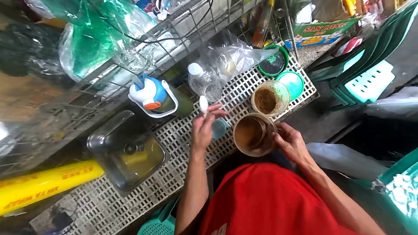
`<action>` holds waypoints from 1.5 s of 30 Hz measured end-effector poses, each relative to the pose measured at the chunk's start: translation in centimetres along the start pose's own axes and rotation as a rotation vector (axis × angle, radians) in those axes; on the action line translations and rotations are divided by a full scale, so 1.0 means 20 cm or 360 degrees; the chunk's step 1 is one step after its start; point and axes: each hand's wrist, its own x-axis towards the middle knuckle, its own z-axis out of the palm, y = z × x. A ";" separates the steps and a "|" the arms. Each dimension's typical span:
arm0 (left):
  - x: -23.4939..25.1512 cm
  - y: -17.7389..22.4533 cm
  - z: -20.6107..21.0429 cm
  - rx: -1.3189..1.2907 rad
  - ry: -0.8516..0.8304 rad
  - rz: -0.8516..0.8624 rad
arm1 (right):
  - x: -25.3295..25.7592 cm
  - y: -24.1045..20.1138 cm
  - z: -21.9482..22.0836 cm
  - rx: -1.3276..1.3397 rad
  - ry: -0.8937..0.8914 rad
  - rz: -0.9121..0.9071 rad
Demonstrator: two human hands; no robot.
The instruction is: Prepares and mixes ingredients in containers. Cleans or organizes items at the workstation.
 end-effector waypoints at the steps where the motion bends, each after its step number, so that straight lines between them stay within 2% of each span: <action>1: -0.03 0.02 -0.05 0.0002 0.0046 -0.0028 | 0.03 0.03 0.03 -0.0021 0.0026 0.0033; 5: -0.15 0.07 -0.11 -0.0153 0.0165 -0.0136 | 0.16 0.13 0.13 -0.0268 -0.0073 0.0058; 7: -0.21 0.07 -0.07 -0.0218 0.0216 -0.0144 | 0.17 0.09 0.13 -0.0466 -0.0074 0.0003; 10: -0.29 0.07 0.01 -0.0255 0.0229 -0.0143 | 0.07 -0.02 0.10 -0.0712 0.0105 -0.0355; 12: -0.32 0.07 0.10 -0.0306 0.0160 -0.0150 | 0.01 -0.11 0.08 -0.0648 -0.0010 -0.0657; 14: -0.34 0.07 0.20 -0.0368 0.0079 -0.0176 | -0.03 -0.19 0.12 -0.0563 -0.0261 -0.0865; 16: -0.34 0.07 0.28 -0.0378 0.0025 -0.0192 | -0.04 -0.23 0.19 -0.0504 -0.0396 -0.1033; 21: -0.31 0.08 0.37 -0.0437 0.0152 -0.0287 | -0.03 -0.23 0.29 -0.0435 -0.0270 -0.1298; 25: -0.27 0.13 0.38 -0.0690 0.0347 -0.0535 | -0.02 -0.24 0.30 -0.0568 -0.0380 -0.1266; 28: -0.26 0.14 0.39 -0.0773 0.0298 -0.0570 | -0.02 -0.22 0.31 -0.0524 -0.0272 -0.1324; 30: -0.26 0.12 0.37 -0.0688 0.0107 -0.0535 | -0.02 -0.24 0.29 -0.0484 -0.0103 -0.1357; 32: -0.29 0.11 0.31 -0.0499 -0.0211 -0.0458 | -0.02 -0.27 0.23 -0.0481 0.0096 -0.1303; 35: -0.35 0.13 0.20 -0.0239 -0.0758 -0.0442 | 0.01 -0.28 0.10 -0.0590 0.0359 -0.1050; 36: -0.38 0.13 0.16 -0.0179 -0.0861 -0.0470 | 0.02 -0.27 0.06 -0.0645 0.0407 -0.0963; 39: -0.44 0.09 0.09 -0.0025 -0.0817 -0.0560 | 0.07 -0.23 0.03 -0.0812 0.0489 -0.0852; 42: -0.46 0.03 0.05 0.0130 -0.0683 -0.0701 | 0.10 -0.18 0.05 -0.0867 0.0433 -0.0832; 45: -0.46 -0.02 0.04 0.0184 -0.0693 -0.0794 | 0.14 -0.13 0.12 -0.0868 0.0379 -0.0850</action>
